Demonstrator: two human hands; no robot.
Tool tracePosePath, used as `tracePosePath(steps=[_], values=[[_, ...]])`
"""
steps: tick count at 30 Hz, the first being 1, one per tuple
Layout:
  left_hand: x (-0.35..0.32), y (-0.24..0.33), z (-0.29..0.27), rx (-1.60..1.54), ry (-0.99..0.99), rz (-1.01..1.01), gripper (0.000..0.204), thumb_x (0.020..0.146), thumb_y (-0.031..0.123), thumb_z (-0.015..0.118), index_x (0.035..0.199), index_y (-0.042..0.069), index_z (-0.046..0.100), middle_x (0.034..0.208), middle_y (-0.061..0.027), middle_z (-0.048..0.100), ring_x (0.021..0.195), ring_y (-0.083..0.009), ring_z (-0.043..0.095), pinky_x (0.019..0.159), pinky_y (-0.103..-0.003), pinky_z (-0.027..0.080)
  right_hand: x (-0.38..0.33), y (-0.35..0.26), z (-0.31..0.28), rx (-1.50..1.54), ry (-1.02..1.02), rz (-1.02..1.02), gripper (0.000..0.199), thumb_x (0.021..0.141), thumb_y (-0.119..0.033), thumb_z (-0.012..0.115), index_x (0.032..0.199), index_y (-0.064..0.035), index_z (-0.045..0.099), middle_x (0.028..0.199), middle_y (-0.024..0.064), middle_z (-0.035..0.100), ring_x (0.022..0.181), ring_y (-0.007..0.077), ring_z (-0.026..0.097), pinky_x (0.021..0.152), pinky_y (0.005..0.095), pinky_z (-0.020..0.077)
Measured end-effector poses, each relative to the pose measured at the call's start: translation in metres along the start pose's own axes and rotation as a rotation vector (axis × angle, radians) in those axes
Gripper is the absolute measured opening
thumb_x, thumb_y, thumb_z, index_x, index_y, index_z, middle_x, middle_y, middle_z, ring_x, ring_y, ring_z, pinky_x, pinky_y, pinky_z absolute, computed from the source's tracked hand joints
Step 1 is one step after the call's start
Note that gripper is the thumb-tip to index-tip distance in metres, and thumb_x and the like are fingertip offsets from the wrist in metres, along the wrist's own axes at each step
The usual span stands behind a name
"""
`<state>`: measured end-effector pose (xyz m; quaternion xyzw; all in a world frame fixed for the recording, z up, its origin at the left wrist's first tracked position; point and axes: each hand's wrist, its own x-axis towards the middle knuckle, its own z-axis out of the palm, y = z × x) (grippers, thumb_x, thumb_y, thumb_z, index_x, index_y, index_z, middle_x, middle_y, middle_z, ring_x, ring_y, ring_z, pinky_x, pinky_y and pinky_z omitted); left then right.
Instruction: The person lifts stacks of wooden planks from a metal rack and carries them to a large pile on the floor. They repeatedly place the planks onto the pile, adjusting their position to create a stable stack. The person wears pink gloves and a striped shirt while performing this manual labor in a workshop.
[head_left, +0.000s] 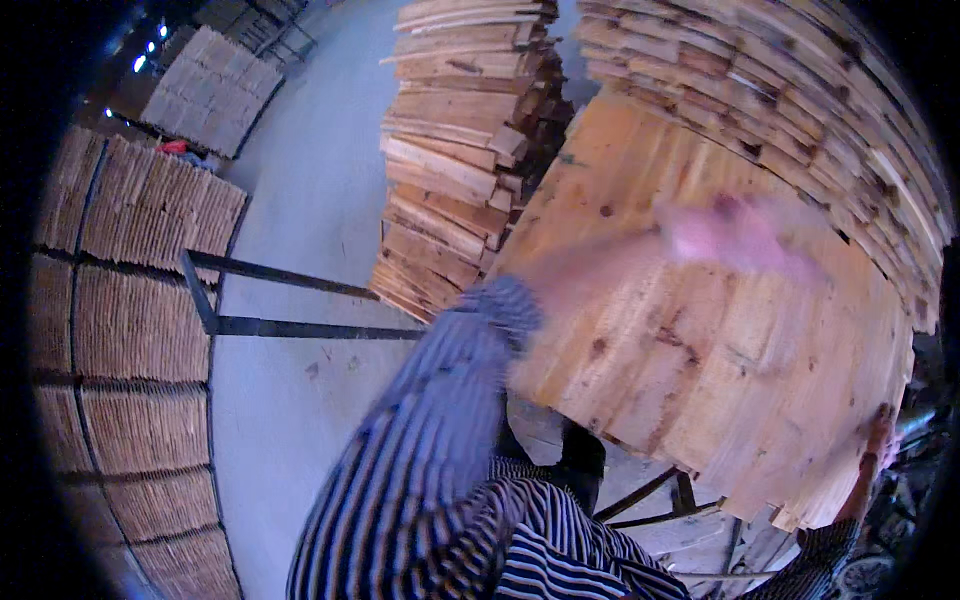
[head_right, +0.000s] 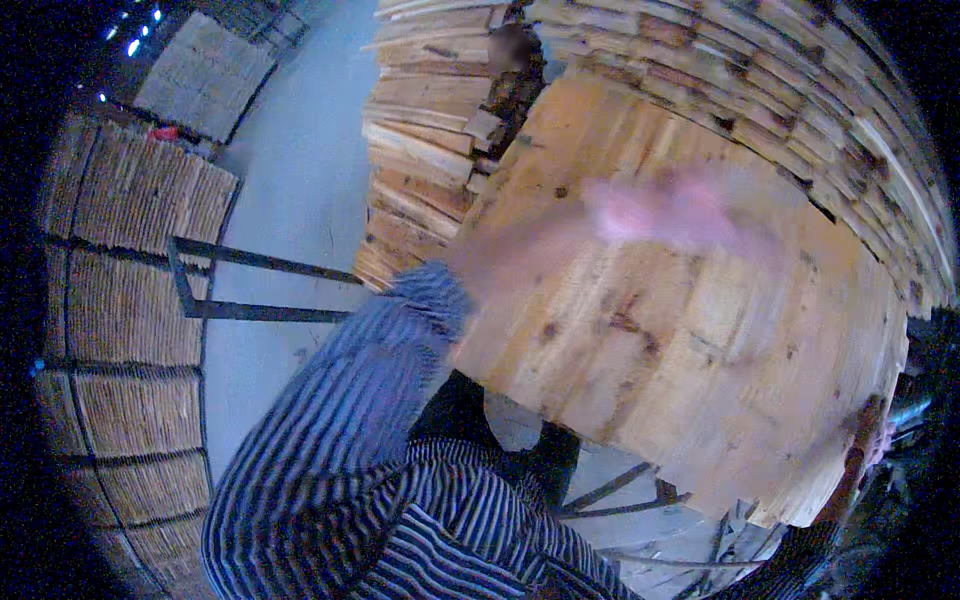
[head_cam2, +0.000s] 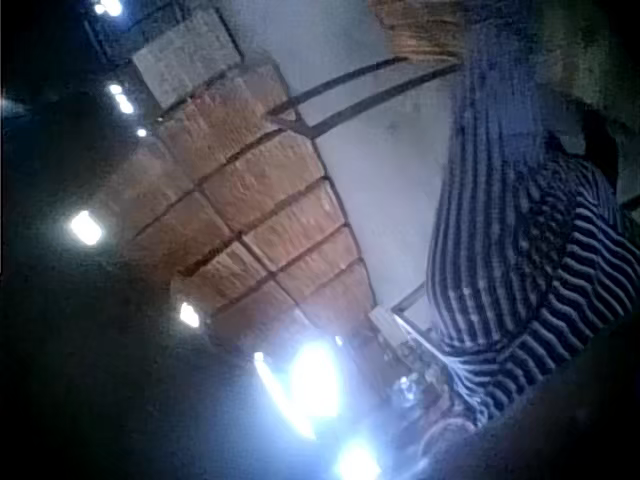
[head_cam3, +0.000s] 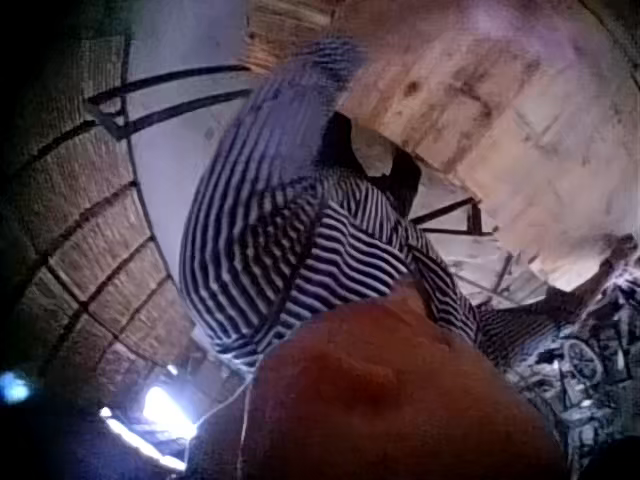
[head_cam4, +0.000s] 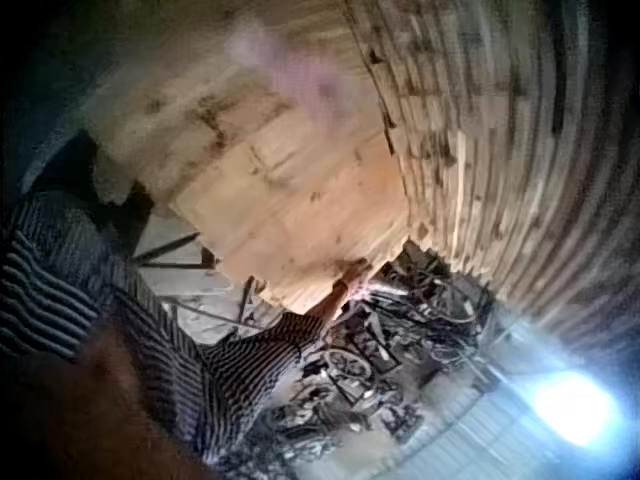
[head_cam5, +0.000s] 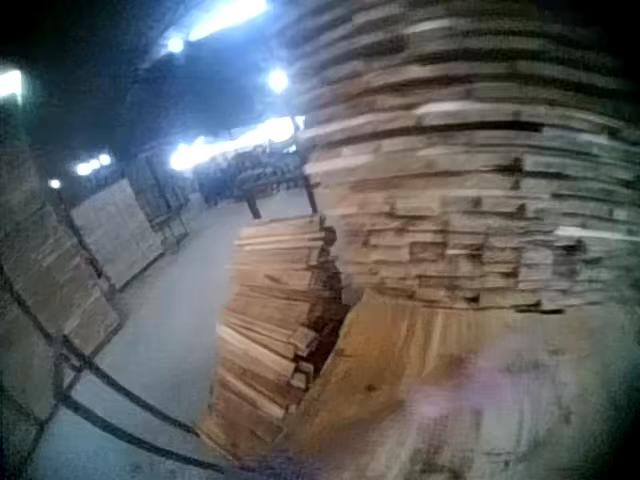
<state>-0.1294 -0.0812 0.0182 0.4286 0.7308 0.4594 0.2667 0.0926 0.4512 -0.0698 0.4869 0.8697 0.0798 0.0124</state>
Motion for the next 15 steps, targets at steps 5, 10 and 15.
tracePosePath(steps=[5,10,15], values=[[-0.255,-0.211,-0.174,-0.06,0.956,-0.217,0.062,0.098,0.042,0.063,0.145,0.002,0.055,0.135,-0.0123,0.063,0.126,-0.0215,0.058,0.107,-0.037,0.046,-0.042,-0.063,0.002,-0.22,0.41,-0.269,0.072,0.1,-0.062,0.05,0.157,-0.0183,0.043,0.159,0.0304,0.034,0.141,0.047,0.044,0.113,0.0532,0.0417],[-0.561,-0.435,-0.167,-0.084,1.078,-0.997,0.084,0.091,0.061,0.064,0.148,0.0,0.052,0.148,-0.0199,0.057,0.134,-0.0313,0.054,0.109,-0.04,0.043,-0.201,-0.283,-0.058,0.14,0.523,-0.856,0.061,0.103,-0.035,0.06,0.158,-0.0168,0.041,0.161,0.0279,0.034,0.146,0.045,0.038,0.115,0.05,0.0406],[-0.662,-0.557,-0.05,-0.488,1.169,-1.565,0.085,0.091,0.06,0.068,0.151,0.003,0.049,0.131,-0.0188,0.067,0.109,-0.032,0.066,0.093,-0.047,0.052,-0.349,-0.491,-0.107,0.258,0.344,-1.457,0.067,0.093,-0.01,0.07,0.155,-0.0159,0.046,0.16,0.0186,0.041,0.146,0.0384,0.042,0.116,0.0446,0.0417]])
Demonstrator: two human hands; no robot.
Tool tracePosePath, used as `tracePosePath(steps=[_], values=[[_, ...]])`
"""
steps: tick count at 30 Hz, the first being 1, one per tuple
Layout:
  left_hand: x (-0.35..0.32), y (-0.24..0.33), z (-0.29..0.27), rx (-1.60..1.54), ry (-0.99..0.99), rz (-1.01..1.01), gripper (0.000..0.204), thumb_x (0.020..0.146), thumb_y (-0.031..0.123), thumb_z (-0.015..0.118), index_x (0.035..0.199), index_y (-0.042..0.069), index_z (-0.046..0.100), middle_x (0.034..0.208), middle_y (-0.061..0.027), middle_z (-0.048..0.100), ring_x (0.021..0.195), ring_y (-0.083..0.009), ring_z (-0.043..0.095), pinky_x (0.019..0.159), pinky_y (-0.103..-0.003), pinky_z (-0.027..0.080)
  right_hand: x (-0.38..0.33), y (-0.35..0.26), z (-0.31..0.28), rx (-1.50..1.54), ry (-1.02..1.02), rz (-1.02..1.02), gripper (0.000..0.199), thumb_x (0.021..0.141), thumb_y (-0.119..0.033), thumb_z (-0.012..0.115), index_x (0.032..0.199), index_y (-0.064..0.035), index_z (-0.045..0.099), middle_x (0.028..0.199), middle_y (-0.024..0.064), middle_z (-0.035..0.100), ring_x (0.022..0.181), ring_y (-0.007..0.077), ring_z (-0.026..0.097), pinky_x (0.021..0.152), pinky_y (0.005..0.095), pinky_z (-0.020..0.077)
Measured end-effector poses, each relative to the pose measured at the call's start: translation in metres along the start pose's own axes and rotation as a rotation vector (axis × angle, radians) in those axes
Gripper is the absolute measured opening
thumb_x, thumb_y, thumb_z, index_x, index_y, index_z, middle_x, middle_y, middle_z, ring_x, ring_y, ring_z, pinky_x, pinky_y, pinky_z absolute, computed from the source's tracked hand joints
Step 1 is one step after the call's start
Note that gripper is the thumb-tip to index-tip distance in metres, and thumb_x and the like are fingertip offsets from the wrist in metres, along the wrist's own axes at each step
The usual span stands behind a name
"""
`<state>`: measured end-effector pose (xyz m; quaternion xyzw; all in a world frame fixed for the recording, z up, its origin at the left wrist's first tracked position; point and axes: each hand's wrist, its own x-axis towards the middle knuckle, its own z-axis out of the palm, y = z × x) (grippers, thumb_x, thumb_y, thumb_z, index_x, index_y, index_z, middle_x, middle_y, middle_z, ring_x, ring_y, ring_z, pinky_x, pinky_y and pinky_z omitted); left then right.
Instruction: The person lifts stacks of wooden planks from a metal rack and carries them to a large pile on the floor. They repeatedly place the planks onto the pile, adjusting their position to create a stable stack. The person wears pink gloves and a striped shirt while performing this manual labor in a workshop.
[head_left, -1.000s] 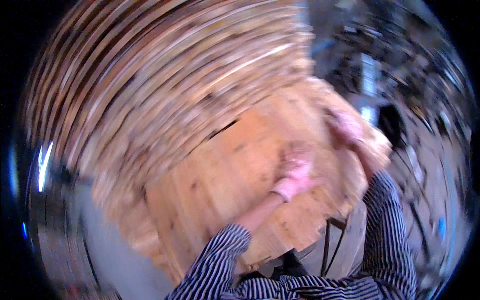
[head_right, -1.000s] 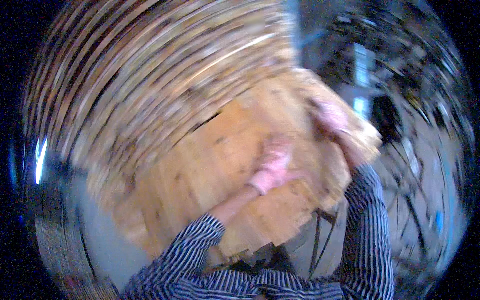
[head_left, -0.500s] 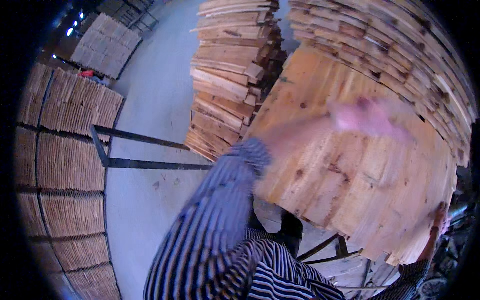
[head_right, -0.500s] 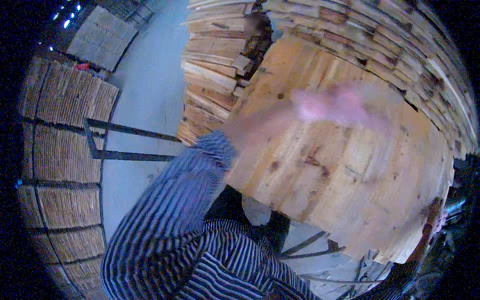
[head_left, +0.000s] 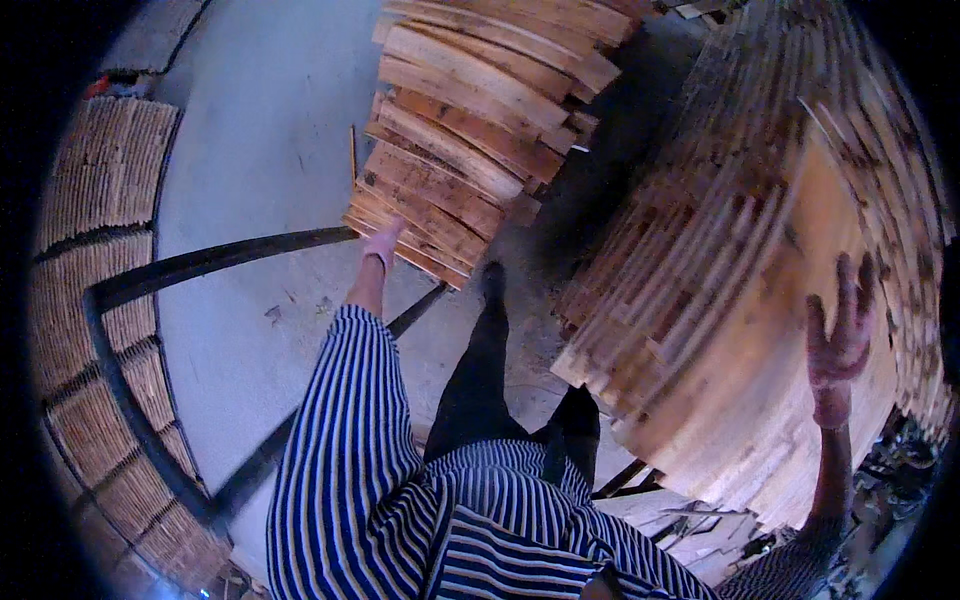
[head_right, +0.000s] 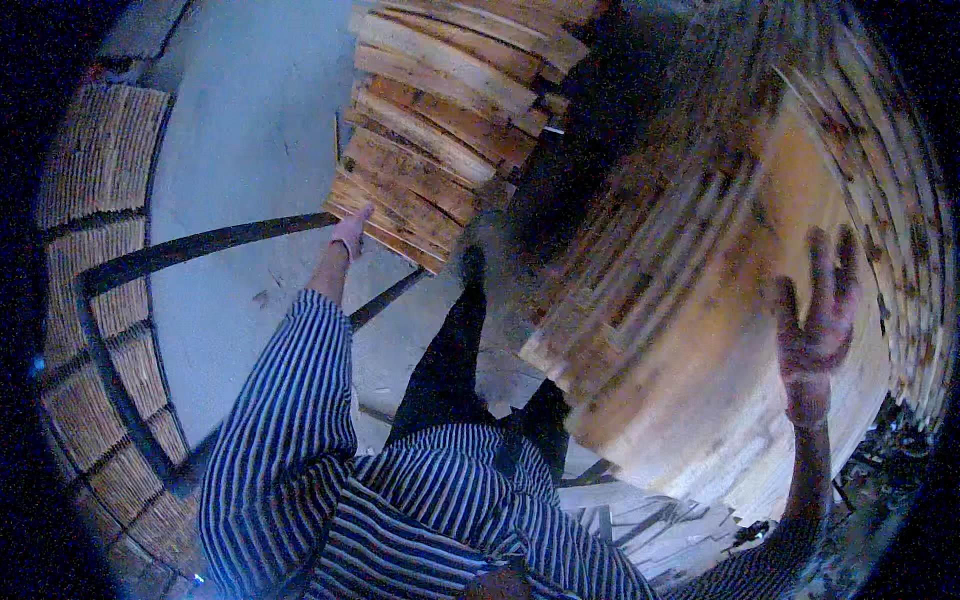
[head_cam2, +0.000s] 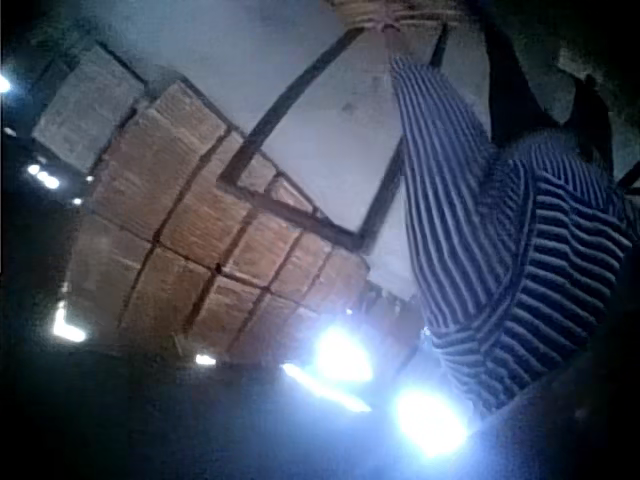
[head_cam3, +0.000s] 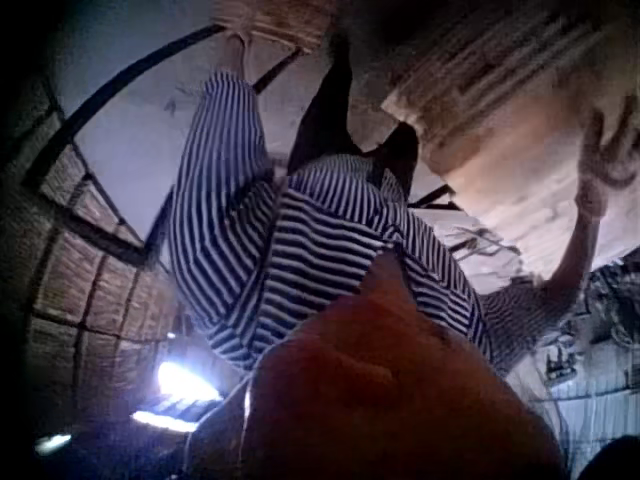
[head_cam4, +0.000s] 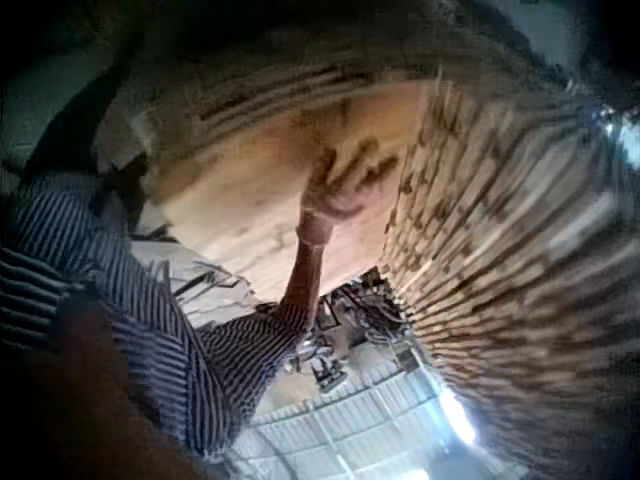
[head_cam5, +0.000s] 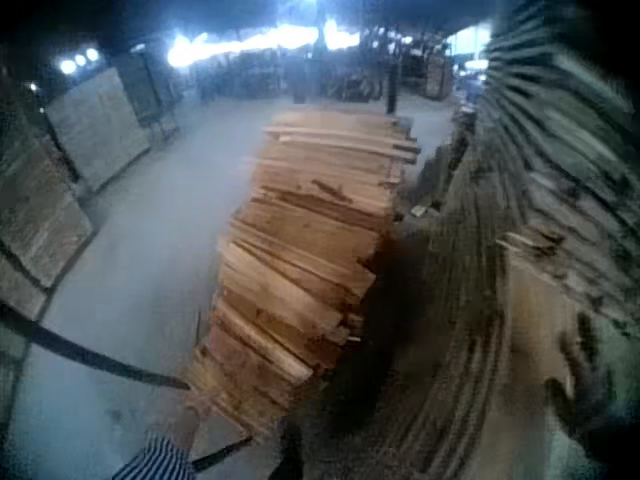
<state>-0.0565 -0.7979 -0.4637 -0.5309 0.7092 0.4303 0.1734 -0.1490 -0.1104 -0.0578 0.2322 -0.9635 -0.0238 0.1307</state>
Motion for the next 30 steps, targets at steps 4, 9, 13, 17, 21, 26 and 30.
tracePosePath(steps=[4,9,13,17,21,26,30], values=[[0.019,-0.082,0.011,-0.082,-0.162,-0.301,0.077,0.089,0.067,0.065,0.133,0.002,0.064,0.088,-0.0124,0.064,0.07,-0.026,0.054,0.061,-0.043,0.043,0.13,-0.137,0.074,0.324,-0.696,-0.137,0.076,0.088,-0.016,0.075,0.157,-0.0169,0.043,0.161,0.0154,0.041,0.145,0.036,0.044,0.118,0.0422,0.0396],[0.067,-0.132,0.052,-0.323,-0.176,-0.461,0.062,0.089,0.064,0.068,0.112,0.006,0.068,0.065,-0.0027,0.036,0.051,-0.0179,0.032,0.046,-0.036,0.027,0.146,-0.27,0.287,0.753,-1.154,0.1,0.075,0.097,-0.052,0.059,0.154,-0.0059,0.041,0.151,0.0236,0.05,0.134,0.037,0.053,0.114,0.0412,0.0425],[0.126,-0.166,0.073,-0.418,-0.148,-0.278,0.055,0.092,0.058,0.068,0.117,0.009,0.067,0.068,-0.0038,0.043,0.052,-0.0202,0.039,0.047,-0.038,0.035,0.129,-0.373,0.435,0.67,-1.475,0.184,0.068,0.098,-0.047,0.061,0.151,-0.0057,0.046,0.149,0.0198,0.052,0.129,0.0308,0.057,0.108,0.0383,0.0452],[0.18,-0.233,0.055,-0.754,-0.086,-0.439,0.062,0.096,0.053,0.066,0.141,0.01,0.056,0.096,-0.0078,0.06,0.081,-0.0259,0.059,0.073,-0.042,0.052,0.072,-0.47,0.547,1.137,-1.4,0.41,0.073,0.093,-0.051,0.069,0.148,-0.007,0.051,0.146,0.0128,0.057,0.12,0.0253,0.061,0.096,0.0363,0.0505],[0.231,-0.182,0.131,-1.238,-0.254,-0.2,0.072,0.096,0.051,0.068,0.151,0.011,0.046,0.134,-0.0094,0.061,0.122,-0.0271,0.059,0.106,-0.043,0.049,-0.016,-0.501,0.694,1.516,-1.034,1.234,0.056,0.099,-0.046,0.066,0.14,-0.0095,0.057,0.134,0.0041,0.062,0.114,0.0188,0.061,0.092,0.0361,0.0522],[0.207,-0.171,0.124,-1.178,-0.195,-0.228,0.069,0.094,0.045,0.072,0.148,0.008,0.05,0.14,-0.0063,0.06,0.127,-0.0246,0.058,0.109,-0.038,0.047,-0.055,-0.534,0.689,1.518,-0.86,0.939,0.051,0.1,-0.04,0.067,0.14,-0.0109,0.057,0.132,0.0067,0.063,0.117,0.0207,0.061,0.093,0.0399,0.0548],[0.186,-0.171,0.092,-1.111,-0.258,-0.2,0.058,0.095,0.039,0.071,0.142,0.009,0.056,0.134,-0.0066,0.064,0.122,-0.0243,0.061,0.107,-0.039,0.049,-0.009,-0.531,0.618,1.468,-1.052,0.89,0.056,0.095,-0.037,0.072,0.144,-0.0143,0.054,0.138,0.0097,0.059,0.122,0.0263,0.06,0.097,0.0422,0.0534]])
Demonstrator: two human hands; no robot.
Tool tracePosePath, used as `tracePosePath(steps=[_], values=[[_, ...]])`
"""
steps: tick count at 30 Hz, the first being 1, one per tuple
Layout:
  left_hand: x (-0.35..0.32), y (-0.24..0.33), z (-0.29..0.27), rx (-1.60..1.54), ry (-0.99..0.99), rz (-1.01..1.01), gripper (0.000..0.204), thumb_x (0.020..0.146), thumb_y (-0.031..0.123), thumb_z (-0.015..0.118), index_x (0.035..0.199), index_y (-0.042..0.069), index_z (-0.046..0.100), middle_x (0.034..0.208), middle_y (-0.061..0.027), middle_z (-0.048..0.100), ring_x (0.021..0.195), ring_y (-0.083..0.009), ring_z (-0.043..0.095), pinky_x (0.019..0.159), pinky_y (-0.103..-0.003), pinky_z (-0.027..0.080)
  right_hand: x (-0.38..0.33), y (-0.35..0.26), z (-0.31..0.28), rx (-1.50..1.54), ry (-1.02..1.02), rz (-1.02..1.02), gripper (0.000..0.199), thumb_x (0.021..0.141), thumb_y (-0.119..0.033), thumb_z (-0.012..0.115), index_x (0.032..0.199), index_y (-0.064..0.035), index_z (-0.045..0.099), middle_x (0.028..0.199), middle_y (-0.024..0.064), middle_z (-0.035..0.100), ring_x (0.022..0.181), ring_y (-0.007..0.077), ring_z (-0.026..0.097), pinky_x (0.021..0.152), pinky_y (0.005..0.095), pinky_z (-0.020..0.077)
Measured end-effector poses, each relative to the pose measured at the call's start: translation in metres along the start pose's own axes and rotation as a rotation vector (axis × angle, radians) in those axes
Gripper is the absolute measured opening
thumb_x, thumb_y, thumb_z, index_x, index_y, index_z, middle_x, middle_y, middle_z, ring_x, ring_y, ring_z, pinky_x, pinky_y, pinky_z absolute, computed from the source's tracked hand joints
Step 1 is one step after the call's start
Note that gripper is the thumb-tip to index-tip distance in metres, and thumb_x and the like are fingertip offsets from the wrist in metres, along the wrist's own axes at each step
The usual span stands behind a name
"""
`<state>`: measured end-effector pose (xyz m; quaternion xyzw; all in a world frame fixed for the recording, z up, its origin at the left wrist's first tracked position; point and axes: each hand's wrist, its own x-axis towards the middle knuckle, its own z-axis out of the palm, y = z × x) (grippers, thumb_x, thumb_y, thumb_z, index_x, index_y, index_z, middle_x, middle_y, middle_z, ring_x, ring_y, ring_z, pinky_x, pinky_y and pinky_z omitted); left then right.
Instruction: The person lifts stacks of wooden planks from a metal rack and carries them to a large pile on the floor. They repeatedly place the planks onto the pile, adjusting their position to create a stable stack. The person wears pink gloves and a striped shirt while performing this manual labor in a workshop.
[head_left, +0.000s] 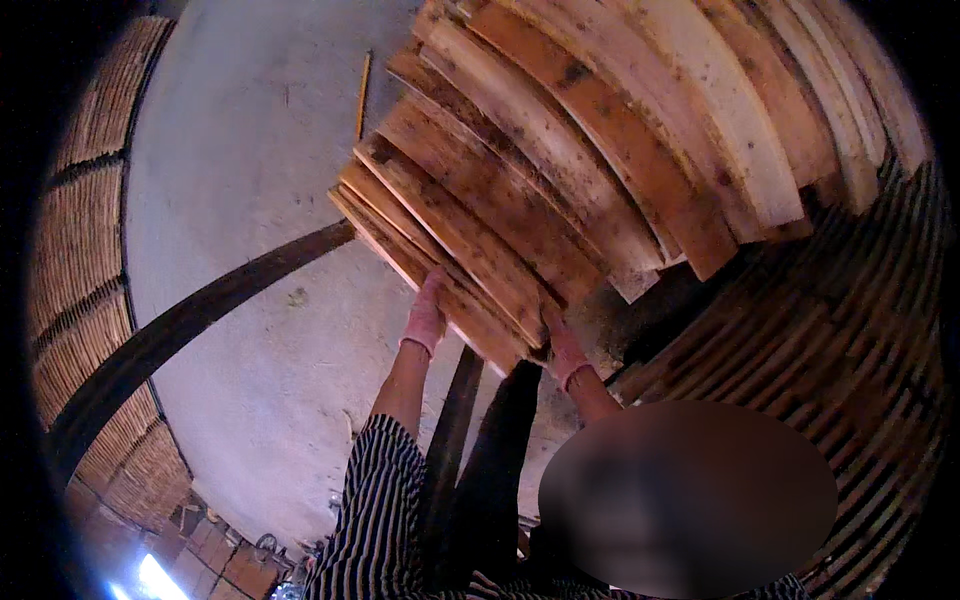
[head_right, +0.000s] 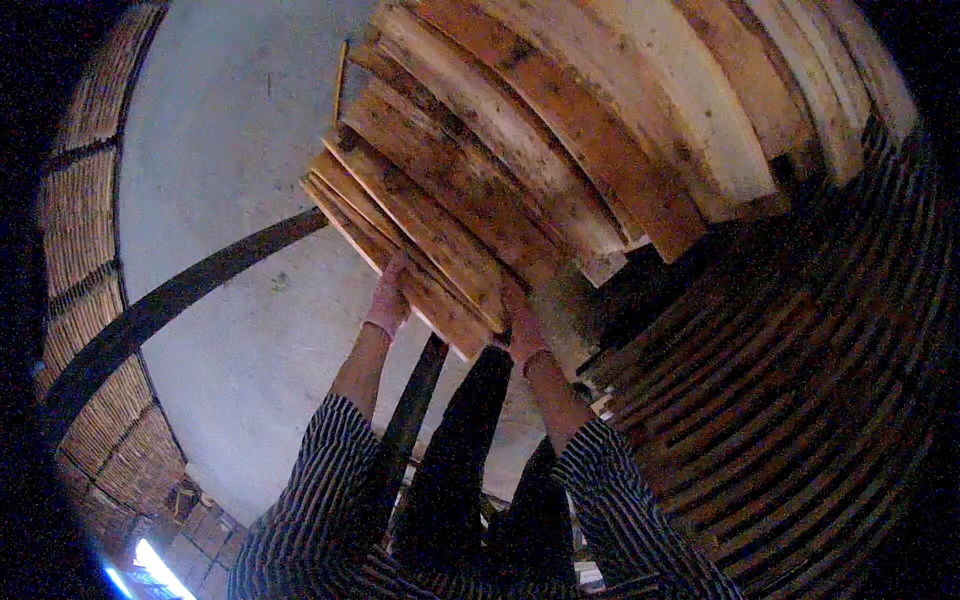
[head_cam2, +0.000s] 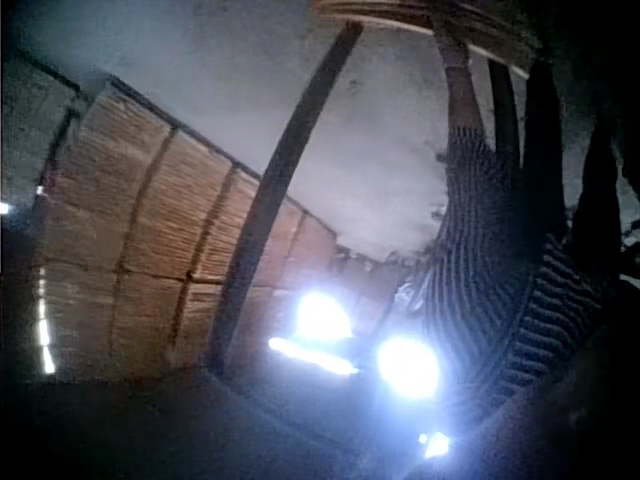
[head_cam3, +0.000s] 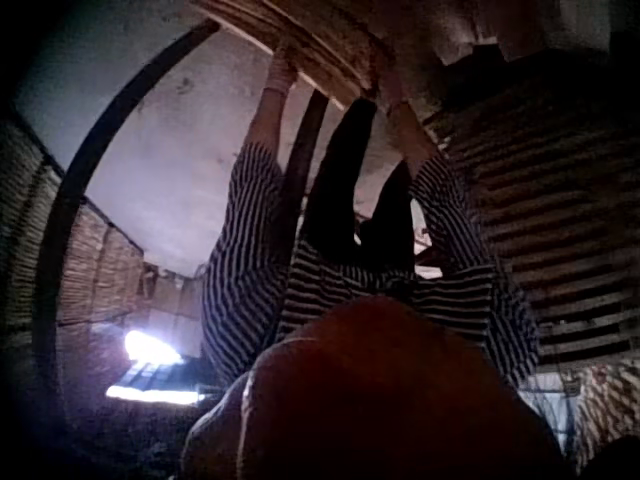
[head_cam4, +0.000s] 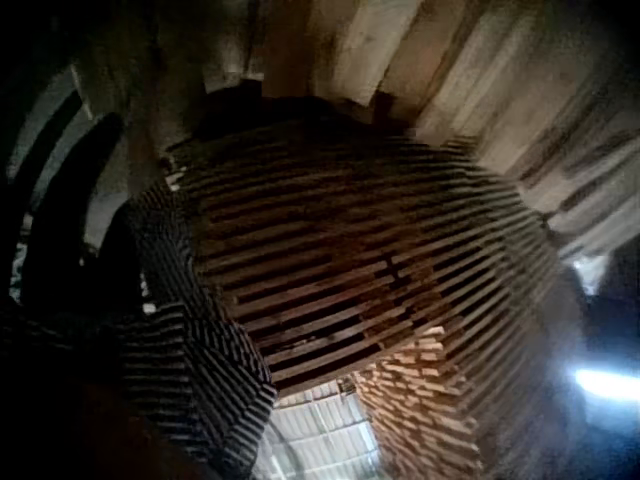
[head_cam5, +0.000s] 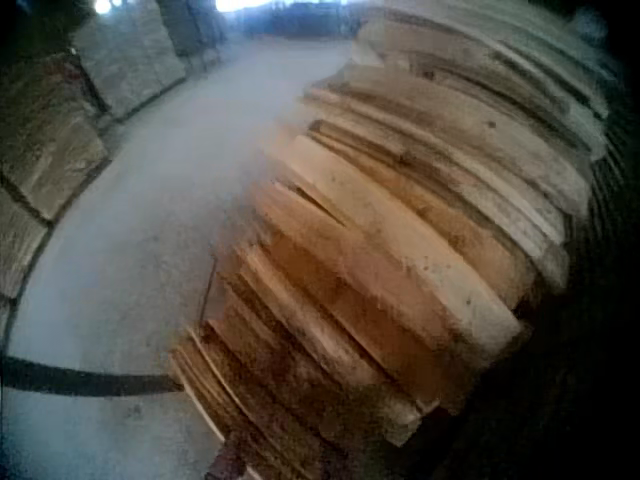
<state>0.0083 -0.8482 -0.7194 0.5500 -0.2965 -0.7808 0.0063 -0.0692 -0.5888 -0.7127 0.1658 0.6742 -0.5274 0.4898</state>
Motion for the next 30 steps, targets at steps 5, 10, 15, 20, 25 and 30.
tracePosePath(steps=[5,10,15,20,25,30], values=[[-0.011,0.029,0.026,-0.165,-0.094,-0.028,0.047,0.097,0.034,0.069,0.136,0.01,0.06,0.131,-0.0083,0.065,0.12,-0.027,0.062,0.107,-0.043,0.05,-0.022,-0.015,-0.016,-0.191,-0.18,-0.202,0.077,0.087,-0.03,0.079,0.153,-0.0212,0.042,0.152,0.0151,0.046,0.13,0.0375,0.055,0.106,0.046,0.0491],[-0.021,0.052,0.054,-0.165,-0.114,-0.131,0.052,0.097,0.04,0.069,0.138,0.01,0.059,0.132,-0.0099,0.066,0.119,-0.03,0.064,0.105,-0.047,0.052,-0.053,-0.048,-0.013,-0.396,-0.119,-0.268,0.09,0.08,-0.034,0.084,0.156,-0.0197,0.037,0.153,0.0168,0.044,0.131,0.0405,0.054,0.108,0.0466,0.0477],[-0.069,0.066,0.054,-0.276,-0.093,-0.029,0.06,0.094,0.046,0.071,0.14,0.011,0.057,0.136,-0.0097,0.064,0.116,-0.0322,0.066,0.101,-0.048,0.054,-0.13,-0.176,0.029,-0.185,0.297,-0.015,0.089,0.081,-0.053,0.081,0.144,-0.0015,0.044,0.132,0.0172,0.063,0.118,0.0307,0.063,0.098,0.0415,0.0498],[-0.143,0.058,0.205,-0.411,-0.078,0.031,0.078,0.095,0.064,0.058,0.155,0.015,0.045,0.155,-0.0066,0.049,0.138,-0.0324,0.049,0.113,-0.053,0.041,-0.177,-0.328,-0.012,-0.454,0.453,-0.314,0.077,0.078,-0.048,0.083,0.128,0.0003,0.052,0.122,0.0175,0.068,0.11,0.0289,0.066,0.095,0.0405,0.0504],[-0.217,0.057,0.306,-1.045,-0.604,0.216,0.083,0.097,0.07,0.05,0.16,0.018,0.036,0.163,-0.0074,0.04,0.146,-0.0354,0.04,0.118,-0.056,0.037,-0.308,-0.488,-0.066,-0.8,0.437,-0.226,0.07,0.077,-0.042,0.084,0.125,-0.0003,0.054,0.117,0.0116,0.069,0.106,0.0225,0.065,0.093,0.0369,0.0514],[-0.309,0.088,0.372,-1.047,-0.833,0.466,0.086,0.096,0.072,0.049,0.163,0.023,0.028,0.167,-0.0074,0.031,0.149,-0.0337,0.036,0.119,-0.058,0.035,-0.449,-0.484,-0.17,-0.503,0.505,-0.435,0.087,0.075,-0.051,0.086,0.137,-0.0016,0.051,0.122,0.0168,0.069,0.114,0.0285,0.067,0.098,0.0385,0.0515]])
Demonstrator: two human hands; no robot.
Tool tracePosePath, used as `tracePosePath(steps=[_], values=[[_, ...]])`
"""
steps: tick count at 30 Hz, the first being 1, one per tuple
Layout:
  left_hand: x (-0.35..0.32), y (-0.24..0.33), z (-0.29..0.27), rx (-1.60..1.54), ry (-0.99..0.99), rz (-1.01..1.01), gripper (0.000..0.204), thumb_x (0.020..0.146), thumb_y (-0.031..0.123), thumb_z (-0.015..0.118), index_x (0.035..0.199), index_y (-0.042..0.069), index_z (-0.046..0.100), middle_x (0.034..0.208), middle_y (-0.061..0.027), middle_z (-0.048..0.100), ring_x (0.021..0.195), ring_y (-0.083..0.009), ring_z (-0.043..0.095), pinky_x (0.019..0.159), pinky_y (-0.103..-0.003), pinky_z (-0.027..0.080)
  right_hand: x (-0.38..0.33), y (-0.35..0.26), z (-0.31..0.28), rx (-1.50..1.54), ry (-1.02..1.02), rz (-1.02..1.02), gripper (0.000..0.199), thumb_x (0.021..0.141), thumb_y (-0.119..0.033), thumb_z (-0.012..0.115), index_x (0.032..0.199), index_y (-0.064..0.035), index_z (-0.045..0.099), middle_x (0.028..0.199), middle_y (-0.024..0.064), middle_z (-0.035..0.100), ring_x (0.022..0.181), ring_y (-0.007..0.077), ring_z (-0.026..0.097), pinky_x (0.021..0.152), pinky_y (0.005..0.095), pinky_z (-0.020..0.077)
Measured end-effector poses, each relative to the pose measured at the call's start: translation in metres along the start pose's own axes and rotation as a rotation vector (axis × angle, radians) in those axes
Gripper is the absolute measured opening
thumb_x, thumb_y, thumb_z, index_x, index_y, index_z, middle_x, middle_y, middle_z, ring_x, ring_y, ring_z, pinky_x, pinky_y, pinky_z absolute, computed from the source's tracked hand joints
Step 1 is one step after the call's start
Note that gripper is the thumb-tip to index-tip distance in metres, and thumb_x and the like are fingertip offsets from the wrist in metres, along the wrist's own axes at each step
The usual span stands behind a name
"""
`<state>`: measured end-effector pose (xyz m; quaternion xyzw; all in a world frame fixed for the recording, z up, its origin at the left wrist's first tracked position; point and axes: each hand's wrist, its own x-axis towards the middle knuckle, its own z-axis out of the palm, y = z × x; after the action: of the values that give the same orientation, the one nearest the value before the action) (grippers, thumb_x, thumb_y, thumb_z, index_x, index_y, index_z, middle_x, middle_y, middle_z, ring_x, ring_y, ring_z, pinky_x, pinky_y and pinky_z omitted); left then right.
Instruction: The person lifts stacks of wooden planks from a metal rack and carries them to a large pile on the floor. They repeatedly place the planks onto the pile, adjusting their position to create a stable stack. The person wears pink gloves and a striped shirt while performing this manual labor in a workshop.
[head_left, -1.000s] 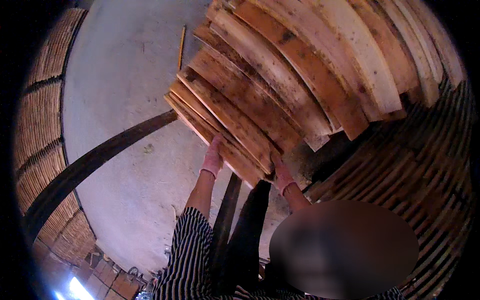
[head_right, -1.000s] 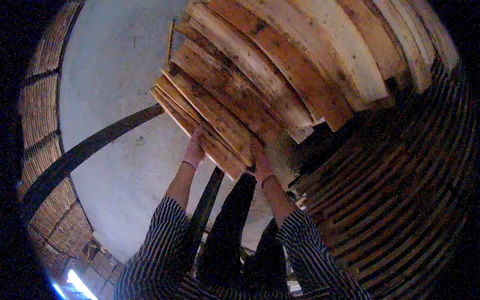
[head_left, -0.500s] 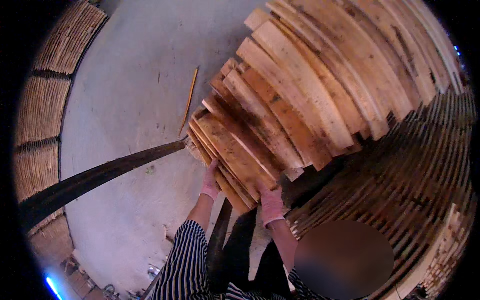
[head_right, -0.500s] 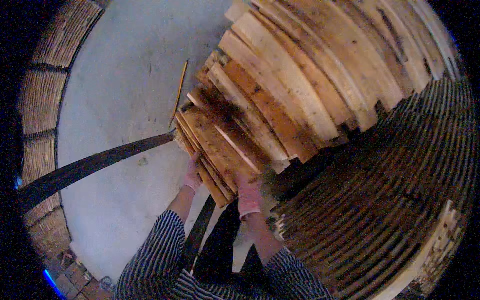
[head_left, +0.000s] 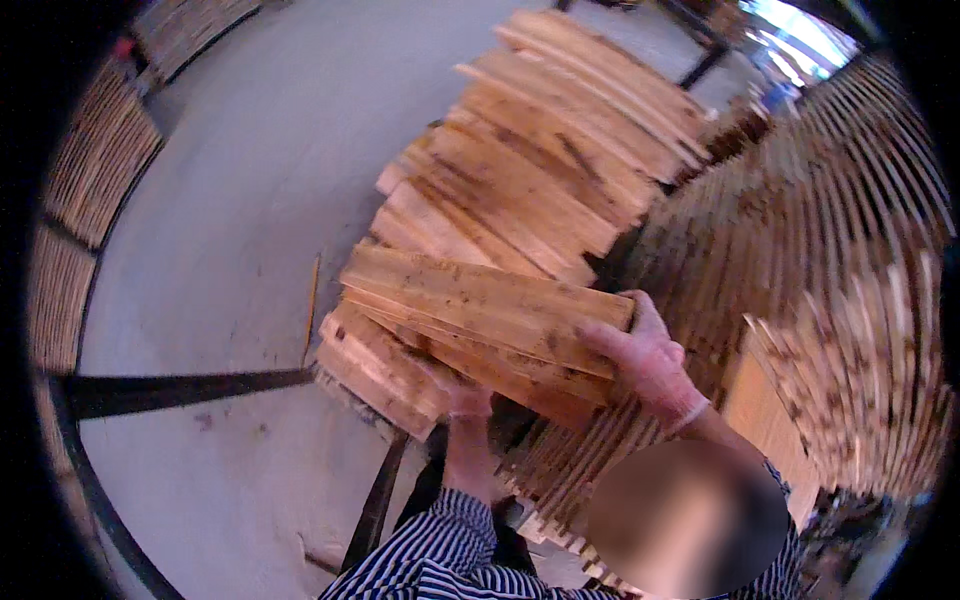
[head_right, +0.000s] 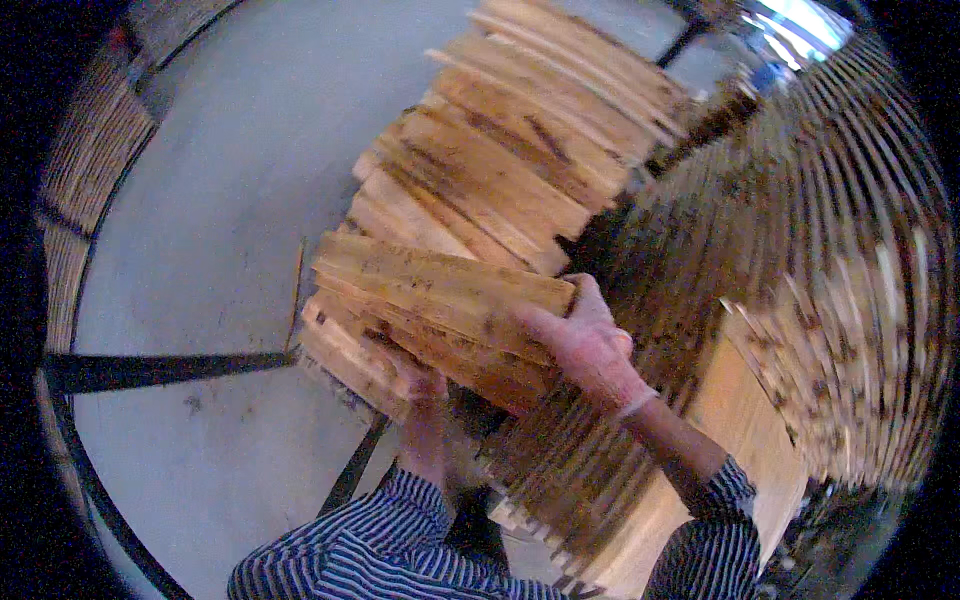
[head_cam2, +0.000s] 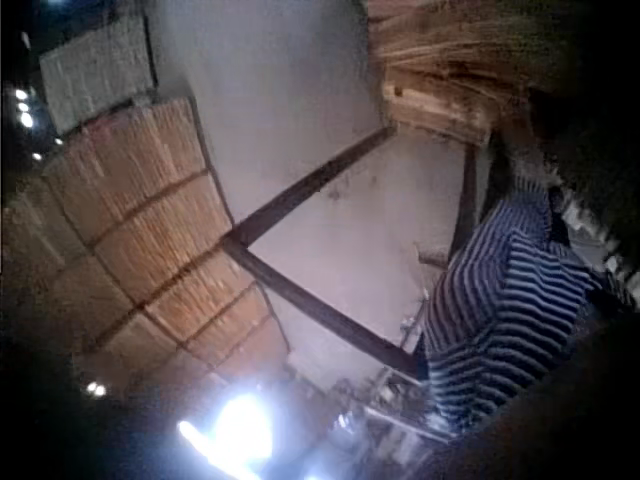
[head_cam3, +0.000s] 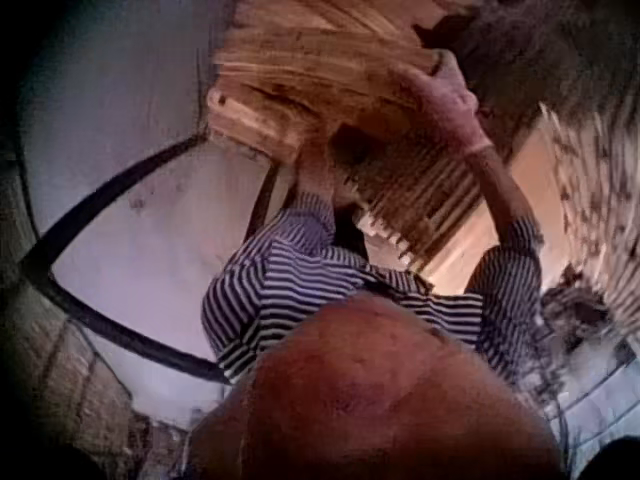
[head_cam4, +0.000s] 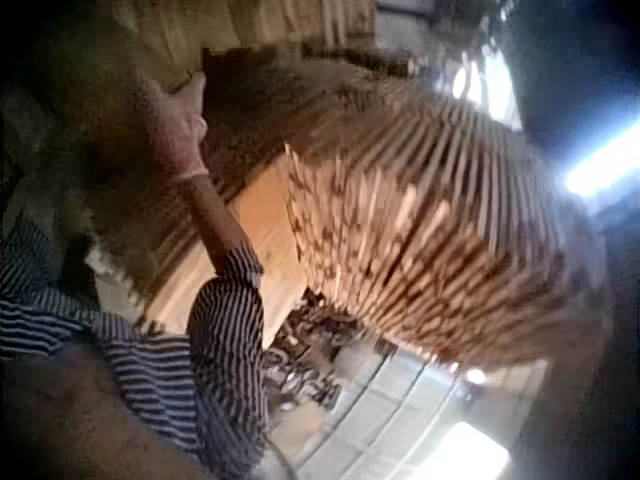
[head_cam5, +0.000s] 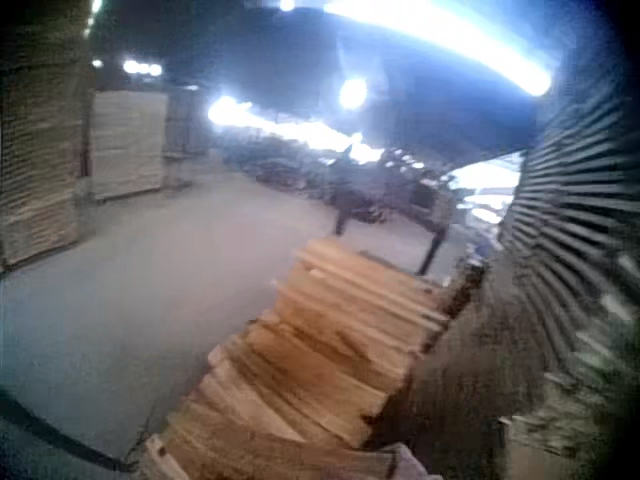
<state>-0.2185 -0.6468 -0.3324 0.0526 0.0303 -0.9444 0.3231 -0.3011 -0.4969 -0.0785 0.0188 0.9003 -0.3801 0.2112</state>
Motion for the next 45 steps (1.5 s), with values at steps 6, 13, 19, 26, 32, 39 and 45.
tracePosePath(steps=[6,13,19,26,32,39,45], values=[[-0.022,-0.056,0.201,0.385,-0.073,-0.08,0.085,0.096,0.077,0.04,0.159,0.021,0.031,0.162,-0.007,0.036,0.146,-0.0328,0.039,0.118,-0.054,0.039,-0.149,0.075,-0.142,0.253,0.226,-0.237,0.102,0.08,-0.048,0.086,0.154,0.0006,0.034,0.139,0.0194,0.057,0.126,0.0284,0.057,0.108,0.038,0.0463],[-0.147,-0.147,0.342,0.845,-0.57,0.216,0.083,0.097,0.077,0.036,0.154,0.016,0.036,0.153,-0.0077,0.044,0.14,-0.0327,0.046,0.115,-0.052,0.045,-0.259,0.056,-0.233,-0.416,0.574,-0.811,0.122,0.065,-0.057,0.09,0.158,-0.0091,0.027,0.15,0.0253,0.046,0.136,0.0426,0.05,0.109,0.0473,0.0476],[-0.284,-0.217,0.403,0.736,-0.829,-0.304,0.066,0.099,0.045,0.059,0.147,0.003,0.043,0.14,-0.0135,0.055,0.128,-0.0315,0.057,0.109,-0.048,0.049,-0.349,0.105,-0.309,-0.147,0.751,-0.852,0.127,0.061,-0.051,0.091,0.155,0.0006,0.023,0.139,0.0288,0.052,0.13,0.0442,0.055,0.107,0.047,0.0491],[-0.257,-0.271,0.318,0.583,-1.48,-1.062,0.05,0.099,0.019,0.055,0.144,-0.002,0.051,0.133,-0.0155,0.062,0.118,-0.0246,0.061,0.104,-0.037,0.05,-0.346,0.22,-0.312,-0.037,1.065,-0.897,0.145,0.064,-0.061,0.087,0.16,0.0071,0.002,0.151,0.0328,0.044,0.139,0.0443,0.048,0.116,0.0439,0.0409],[-0.432,-0.332,0.364,0.859,-0.773,-1.116,0.068,0.103,0.055,0.048,0.146,0.003,0.044,0.136,-0.0145,0.056,0.125,-0.0292,0.056,0.109,-0.046,0.046,-0.444,0.242,-0.365,0.235,0.81,-0.245,0.125,0.073,-0.069,0.077,0.157,0.0052,0.021,0.142,0.033,0.051,0.134,0.0428,0.053,0.108,0.0474,0.0469],[-0.567,-0.352,0.261,0.892,-0.6,-1.242,0.092,0.095,0.075,0.045,0.154,0.005,0.035,0.15,-0.0144,0.046,0.136,-0.0319,0.048,0.118,-0.046,0.039,-0.506,0.358,-0.37,0.213,0.726,0.016,0.095,0.078,-0.063,0.072,0.15,-0.0074,0.043,0.126,0.0288,0.062,0.116,0.0445,0.063,0.097,0.0497,0.0514],[-0.692,-0.41,0.208,0.666,-0.648,-1.507,0.098,0.095,0.08,0.037,0.164,0.013,0.022,0.163,-0.0171,0.03,0.145,-0.037,0.037,0.121,-0.053,0.034,-0.569,0.564,-0.452,-0.02,0.823,0.189,0.078,0.08,-0.059,0.071,0.138,-0.0085,0.056,0.104,0.0236,0.071,0.099,0.0396,0.069,0.088,0.0505,0.0532]])
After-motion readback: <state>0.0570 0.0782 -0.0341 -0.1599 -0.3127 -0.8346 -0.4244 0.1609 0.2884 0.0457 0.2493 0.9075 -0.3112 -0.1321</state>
